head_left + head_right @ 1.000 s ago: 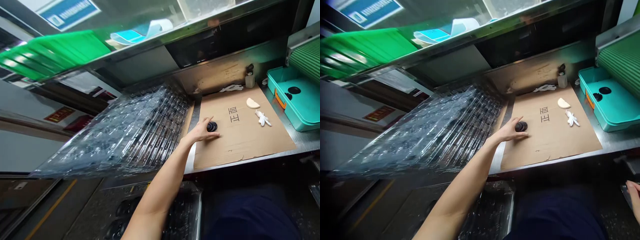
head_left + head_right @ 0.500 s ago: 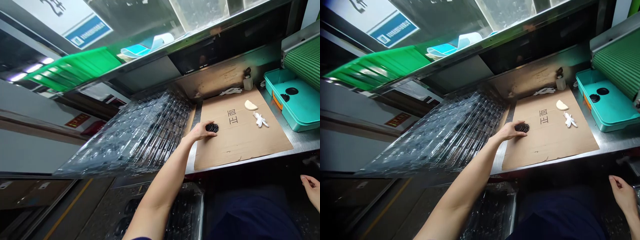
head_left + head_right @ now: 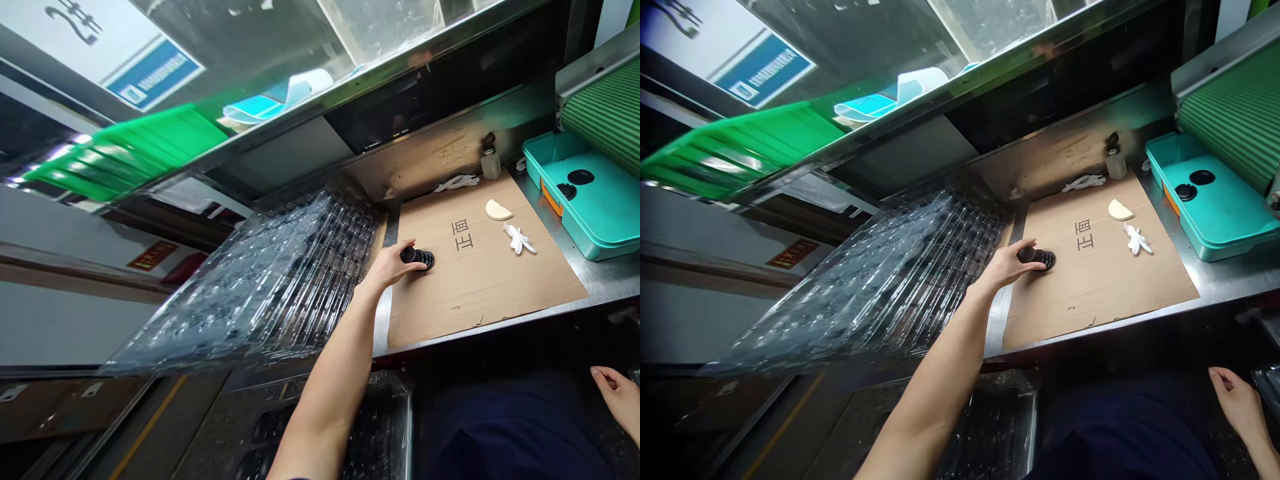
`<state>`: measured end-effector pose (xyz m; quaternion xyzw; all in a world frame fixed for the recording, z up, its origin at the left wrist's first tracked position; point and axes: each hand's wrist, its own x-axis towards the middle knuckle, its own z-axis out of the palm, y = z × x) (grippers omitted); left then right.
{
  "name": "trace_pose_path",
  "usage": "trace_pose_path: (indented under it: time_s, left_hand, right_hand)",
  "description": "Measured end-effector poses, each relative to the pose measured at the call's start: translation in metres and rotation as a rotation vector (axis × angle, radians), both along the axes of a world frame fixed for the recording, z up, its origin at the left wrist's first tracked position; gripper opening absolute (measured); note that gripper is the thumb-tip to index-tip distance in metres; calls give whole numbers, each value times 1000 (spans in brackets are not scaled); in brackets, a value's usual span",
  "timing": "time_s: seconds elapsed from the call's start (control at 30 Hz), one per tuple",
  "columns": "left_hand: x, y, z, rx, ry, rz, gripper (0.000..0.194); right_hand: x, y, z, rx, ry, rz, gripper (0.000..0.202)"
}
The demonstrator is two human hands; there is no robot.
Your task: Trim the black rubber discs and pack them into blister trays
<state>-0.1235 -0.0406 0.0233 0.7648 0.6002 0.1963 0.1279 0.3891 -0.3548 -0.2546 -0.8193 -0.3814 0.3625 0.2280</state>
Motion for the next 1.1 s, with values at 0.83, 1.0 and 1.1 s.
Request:
trace_pose_path:
  time_s: [0.83,1.0,1.1]
  left_hand:
    - [39,20,-13,-230,225,-231,70]
    - [64,-65,39,-282,-114,-223,71]
    - [87,-160,36,-596,-326,-507,67]
  right_hand:
    - [90,99,93,542,-146,-371,91]
    - [84,118,122,466,-129,-317,70]
    - [81,110,126,481,-241,-201,69]
